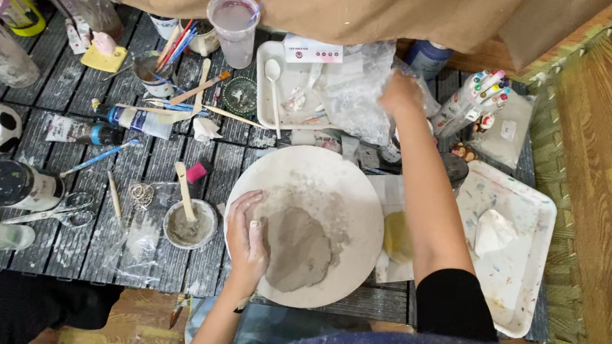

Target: The person kneads and flattens a lump of gray clay on a white pottery wheel using both hands. They then use scissors to cut open a plastic bag containing more clay.

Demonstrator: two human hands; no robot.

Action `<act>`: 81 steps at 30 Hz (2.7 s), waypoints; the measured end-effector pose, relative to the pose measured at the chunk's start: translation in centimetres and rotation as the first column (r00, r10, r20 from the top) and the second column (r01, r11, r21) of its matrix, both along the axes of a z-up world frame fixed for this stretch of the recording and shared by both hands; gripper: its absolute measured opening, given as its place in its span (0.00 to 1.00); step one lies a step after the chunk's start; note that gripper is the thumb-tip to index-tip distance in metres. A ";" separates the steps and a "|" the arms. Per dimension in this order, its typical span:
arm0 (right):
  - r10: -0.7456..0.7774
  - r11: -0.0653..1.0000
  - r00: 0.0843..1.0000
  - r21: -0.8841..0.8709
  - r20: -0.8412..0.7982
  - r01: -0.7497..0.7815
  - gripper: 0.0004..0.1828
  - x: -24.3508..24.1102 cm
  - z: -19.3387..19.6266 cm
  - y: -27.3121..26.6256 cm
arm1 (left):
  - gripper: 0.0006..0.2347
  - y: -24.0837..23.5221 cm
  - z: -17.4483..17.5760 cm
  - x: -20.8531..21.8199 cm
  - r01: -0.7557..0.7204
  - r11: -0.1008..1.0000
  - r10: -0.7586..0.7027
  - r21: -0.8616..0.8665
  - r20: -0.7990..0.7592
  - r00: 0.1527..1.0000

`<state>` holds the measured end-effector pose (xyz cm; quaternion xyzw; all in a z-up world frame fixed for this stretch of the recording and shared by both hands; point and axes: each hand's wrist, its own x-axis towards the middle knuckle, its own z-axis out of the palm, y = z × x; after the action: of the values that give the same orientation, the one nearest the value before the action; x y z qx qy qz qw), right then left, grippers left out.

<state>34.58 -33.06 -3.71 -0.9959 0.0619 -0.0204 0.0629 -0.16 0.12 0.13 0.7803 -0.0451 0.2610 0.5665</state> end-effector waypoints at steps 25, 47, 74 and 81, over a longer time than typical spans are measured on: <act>-0.143 0.904 0.874 0.420 0.464 -0.075 0.07 -22.7 9.6 -18.9 | 0.11 -0.5 -0.1 -0.2 0.042 0.996 -0.036 0.079 -0.081 0.996; -0.655 0.703 0.722 0.170 -0.225 0.691 0.78 -7.3 -5.0 -26.2 | 0.11 -1.6 0.4 0.6 0.045 0.996 -0.027 0.071 -0.236 0.971; -0.251 0.027 0.751 0.780 0.610 -0.625 0.52 -27.9 6.7 -22.6 | 0.10 -1.5 -0.1 0.4 0.030 0.980 -0.020 0.194 -0.057 0.998; -0.134 -0.430 0.873 0.766 0.468 -0.477 0.64 -39.6 7.5 -6.9 | 0.14 -2.0 1.7 -4.5 0.236 0.870 -0.259 0.432 -0.006 0.966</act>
<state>-4.99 -40.00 3.80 -0.4536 -0.1342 -0.1320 0.8711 -4.69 -1.92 1.79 0.8663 -0.2160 0.1901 0.4082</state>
